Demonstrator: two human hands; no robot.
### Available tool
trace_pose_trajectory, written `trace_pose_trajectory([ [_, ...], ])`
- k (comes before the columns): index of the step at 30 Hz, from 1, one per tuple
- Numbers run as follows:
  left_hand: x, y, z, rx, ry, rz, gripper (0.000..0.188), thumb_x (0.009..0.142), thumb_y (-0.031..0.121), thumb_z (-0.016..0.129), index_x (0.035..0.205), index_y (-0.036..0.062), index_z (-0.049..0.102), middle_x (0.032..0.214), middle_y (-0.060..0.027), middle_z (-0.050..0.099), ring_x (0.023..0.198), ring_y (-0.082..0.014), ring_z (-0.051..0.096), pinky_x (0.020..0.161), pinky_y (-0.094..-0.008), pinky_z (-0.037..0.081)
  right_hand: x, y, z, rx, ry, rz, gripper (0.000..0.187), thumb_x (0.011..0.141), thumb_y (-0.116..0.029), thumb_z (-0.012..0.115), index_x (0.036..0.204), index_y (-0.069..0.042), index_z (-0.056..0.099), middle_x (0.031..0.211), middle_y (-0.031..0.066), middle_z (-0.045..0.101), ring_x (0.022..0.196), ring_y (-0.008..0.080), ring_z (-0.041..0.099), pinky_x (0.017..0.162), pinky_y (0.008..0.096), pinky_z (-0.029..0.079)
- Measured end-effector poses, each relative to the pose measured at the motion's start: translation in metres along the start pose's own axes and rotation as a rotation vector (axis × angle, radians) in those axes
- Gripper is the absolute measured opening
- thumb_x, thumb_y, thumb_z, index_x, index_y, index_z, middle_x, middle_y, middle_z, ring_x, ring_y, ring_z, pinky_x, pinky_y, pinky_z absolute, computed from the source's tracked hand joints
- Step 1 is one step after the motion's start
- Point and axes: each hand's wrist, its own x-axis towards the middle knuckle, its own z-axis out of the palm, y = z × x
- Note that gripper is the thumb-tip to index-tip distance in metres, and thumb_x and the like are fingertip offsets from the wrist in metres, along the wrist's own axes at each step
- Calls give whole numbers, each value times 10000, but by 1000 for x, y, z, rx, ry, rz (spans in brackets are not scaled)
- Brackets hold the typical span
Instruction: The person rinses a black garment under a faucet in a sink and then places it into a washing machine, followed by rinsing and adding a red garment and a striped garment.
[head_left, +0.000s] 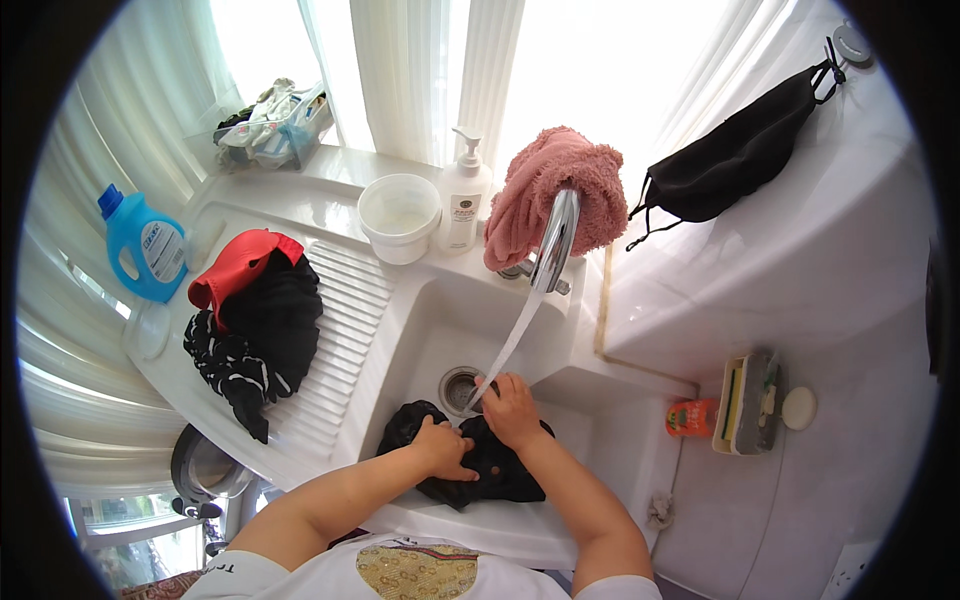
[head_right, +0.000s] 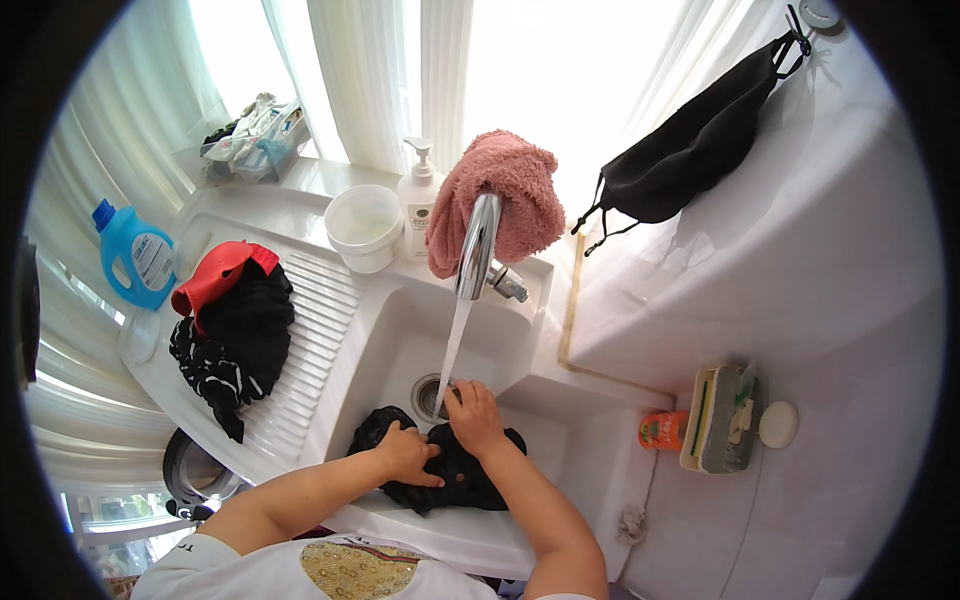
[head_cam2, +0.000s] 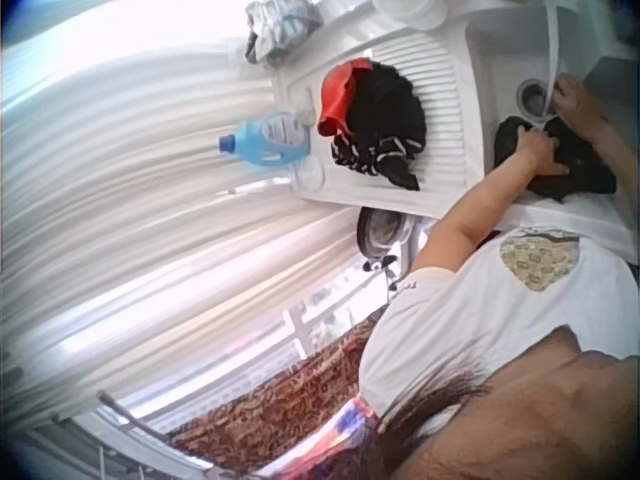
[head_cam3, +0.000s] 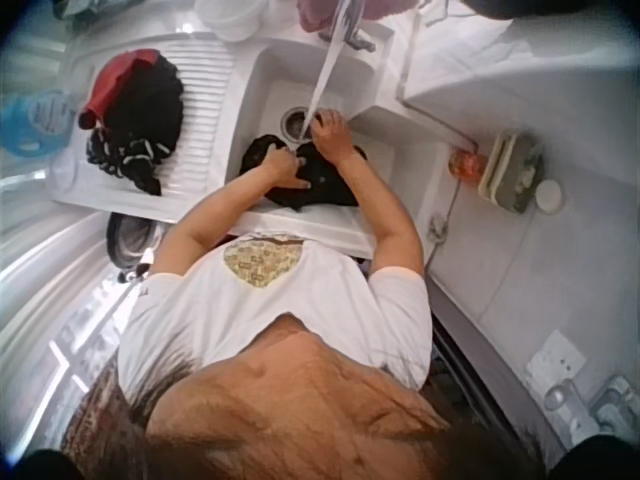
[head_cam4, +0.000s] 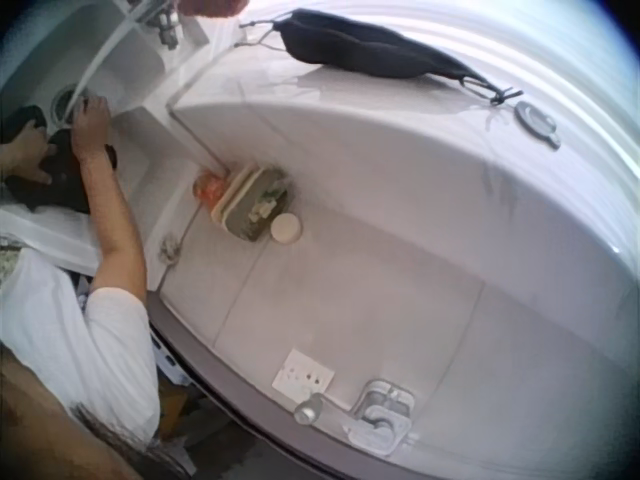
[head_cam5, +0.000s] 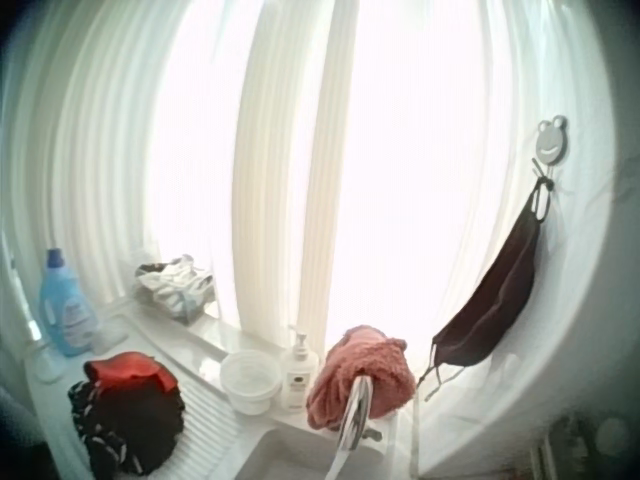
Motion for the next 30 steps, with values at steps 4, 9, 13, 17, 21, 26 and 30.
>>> trace_pose_trajectory([
  [4, 5, -6, 20, 21, 154, 24, 649, 734, 689, 556, 1114, 172, 653, 1050, -112, 643, 1061, -281, 572, 877, -505, 375, 15, -29, 30, 270, -231, 267, 591, 675, -135, 721, 1228, -55, 528, 1187, 153, 518, 1119, 367, 470, 921, 419, 442],
  [9, 0, -5, 8, -26, 52, -8, 651, 744, 663, 564, 1154, 163, 636, 1124, -99, 624, 1110, -272, 547, 920, -520, 347, 30, -20, 47, 408, -339, 873, 480, 686, -264, 747, 1062, 8, 626, 1010, 160, 644, 861, 297, 625, 769, 399, 521],
  [13, 2, -5, 8, -37, 57, -11, 656, 738, 665, 571, 1159, 165, 633, 1117, -97, 626, 1111, -272, 546, 924, -515, 345, 8, 37, 134, 777, -475, 1305, 458, 697, -364, 737, 921, 31, 674, 774, 111, 666, 596, 216, 625, 563, 326, 517],
  [17, 1, -5, 5, -51, 41, -17, 656, 736, 662, 578, 1159, 163, 631, 1118, -96, 626, 1116, -273, 543, 924, -513, 345, 13, 28, 121, 525, -509, 859, 467, 705, -368, 731, 955, 23, 673, 856, 152, 666, 730, 266, 641, 683, 349, 526],
  [21, 1, -6, 4, -63, 28, -20, 652, 740, 657, 581, 1153, 155, 629, 1123, -96, 622, 1125, -274, 539, 926, -514, 344, 28, -9, 80, 274, -438, 556, 533, 717, -264, 722, 1162, -13, 569, 1178, 203, 551, 1121, 372, 509, 949, 428, 443],
  [26, 4, -8, 6, -55, 57, -10, 647, 747, 663, 573, 1135, 149, 632, 1102, -99, 625, 1113, -272, 545, 923, -514, 348, 18, -9, 103, 152, -413, 504, 472, 798, -129, 644, 1233, -33, 485, 1294, 190, 443, 1210, 402, 428, 899, 442, 479],
  [30, 6, -11, 13, -56, 85, -6, 658, 742, 688, 562, 1113, 150, 641, 1061, -100, 634, 1084, -270, 557, 920, -516, 357, 11, -7, 107, 127, -394, 411, 421, 842, -165, 587, 1218, -4, 489, 1312, 205, 440, 1201, 403, 439, 916, 452, 463],
])
